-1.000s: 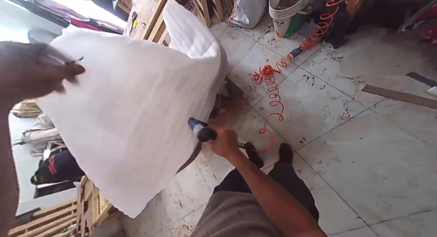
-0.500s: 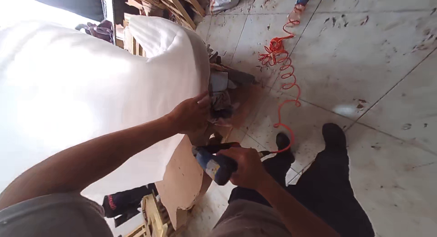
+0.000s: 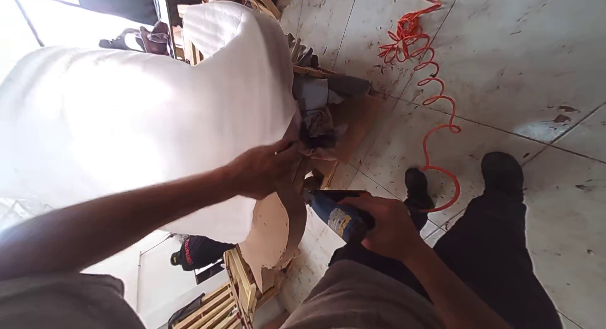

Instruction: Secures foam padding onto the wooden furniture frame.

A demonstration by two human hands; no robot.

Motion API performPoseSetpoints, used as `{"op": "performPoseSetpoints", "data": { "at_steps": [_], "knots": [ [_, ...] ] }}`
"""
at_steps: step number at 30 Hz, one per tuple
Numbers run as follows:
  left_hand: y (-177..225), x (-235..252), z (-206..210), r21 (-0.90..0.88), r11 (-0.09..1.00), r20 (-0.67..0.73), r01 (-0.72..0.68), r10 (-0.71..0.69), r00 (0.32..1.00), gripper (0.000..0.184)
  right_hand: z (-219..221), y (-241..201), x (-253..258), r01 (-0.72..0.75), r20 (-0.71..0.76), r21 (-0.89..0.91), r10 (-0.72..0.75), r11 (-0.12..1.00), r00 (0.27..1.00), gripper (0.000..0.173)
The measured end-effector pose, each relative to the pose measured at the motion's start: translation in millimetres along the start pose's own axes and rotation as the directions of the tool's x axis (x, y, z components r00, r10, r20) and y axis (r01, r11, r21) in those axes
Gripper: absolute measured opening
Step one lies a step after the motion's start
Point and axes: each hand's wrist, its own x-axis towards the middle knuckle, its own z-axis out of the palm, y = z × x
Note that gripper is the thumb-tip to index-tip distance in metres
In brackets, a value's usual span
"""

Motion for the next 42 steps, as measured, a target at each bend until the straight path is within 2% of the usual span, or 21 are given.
{"op": "performPoseSetpoints", "data": {
  "at_steps": [2,5,6,7,8,10,12,15,19,21,23,25,28,30,32,33,36,38,40,41,42],
  "knots": [
    [52,-30,27,-0.048,0.991,-0.268,0.123,-0.132,0.954,0.044,-2,-2,0,-0.010,-0.017,0.025,0.010,1.000,1.000,0.038],
    [157,-70,102,-0.315,0.807,-0.406,0.500,-0.591,0.697,0.038,-8,-10,5,-0.063,-0.041,-0.006,0.063,0.998,0.997,0.038],
    [194,-77,126,-0.465,0.675,-0.311,0.573,-0.730,0.608,0.035,-11,-15,9,-0.074,-0.049,-0.032,0.073,0.997,0.996,0.039],
    [227,-83,146,-0.626,0.465,-0.106,0.625,-0.846,0.523,0.036,-13,-21,12,-0.091,-0.049,-0.056,0.088,0.994,0.995,0.040],
    [255,-85,166,-0.731,0.175,0.154,0.659,-0.899,0.409,0.042,-16,-27,16,-0.100,-0.051,-0.087,0.096,0.991,0.994,0.041],
    [298,-93,217,-0.732,-0.372,0.523,0.571,-0.844,0.121,0.067,-18,-38,25,-0.111,-0.054,-0.147,0.104,0.983,0.993,0.043],
    [319,-108,271,-0.651,-0.670,0.673,0.356,-0.727,-0.138,0.112,-20,-48,30,-0.133,-0.070,-0.205,0.121,0.970,0.990,0.038],
    [309,-128,334,-0.675,-0.728,0.664,0.121,-0.671,-0.331,0.153,-20,-63,35,-0.204,-0.106,-0.273,0.181,0.940,0.978,0.041],
    [281,-163,366,-0.855,-0.489,0.345,0.174,-0.785,-0.515,0.159,-15,-69,37,-0.207,-0.116,-0.311,0.179,0.928,0.977,0.044],
    [256,-199,353,-0.914,-0.303,0.116,0.270,-0.833,-0.541,0.160,-11,-71,39,-0.185,-0.118,-0.309,0.155,0.933,0.981,0.041],
    [241,-226,350,-0.919,-0.240,0.066,0.313,-0.876,-0.477,0.163,-6,-74,38,-0.176,-0.106,-0.303,0.150,0.937,0.983,0.038],
    [231,-240,369,-0.885,-0.401,0.306,0.237,-0.885,-0.352,0.166,1,-74,44,-0.148,-0.098,-0.289,0.124,0.946,0.987,0.036],
    [244,-230,402,-0.777,-0.613,0.614,0.141,-0.788,-0.047,0.153,5,-77,47,-0.136,-0.101,-0.261,0.113,0.956,0.988,0.033],
    [257,-211,391,-0.782,-0.591,0.617,0.199,-0.779,0.113,0.110,1,-77,42,-0.146,-0.098,-0.257,0.124,0.955,0.987,0.034],
    [280,-197,351,-0.847,-0.471,0.524,0.247,-0.819,0.233,0.053,-2,-76,40,-0.126,-0.069,-0.259,0.112,0.958,0.991,0.033],
    [287,-192,321,-0.897,-0.391,0.436,0.206,-0.858,0.271,0.039,-5,-77,42,-0.112,-0.062,-0.259,0.100,0.959,0.993,0.033],
    [322,-188,201,-0.952,-0.238,0.193,-0.193,-0.954,0.228,0.022,-16,-85,40,-0.108,-0.048,-0.254,0.099,0.961,0.994,0.032],
    [343,-193,105,-0.788,-0.259,0.162,-0.558,-0.962,0.218,0.014,-26,-95,41,-0.076,-0.068,-0.243,0.062,0.967,0.996,0.033],
    [361,-206,27,-0.619,-0.250,0.170,-0.744,-0.968,0.184,0.024,-39,-111,42,-0.044,-0.105,-0.214,0.022,0.976,0.994,0.035],
    [369,-212,6,-0.628,-0.198,0.195,-0.753,-0.976,0.094,0.026,-45,-119,44,-0.029,-0.132,-0.205,0.002,0.978,0.991,0.036],
    [375,-216,-6,-0.728,-0.132,0.266,-0.673,-0.959,-0.100,0.027,-52,-127,46,-0.011,-0.157,-0.198,-0.021,0.980,0.987,0.038]
  ]
}}
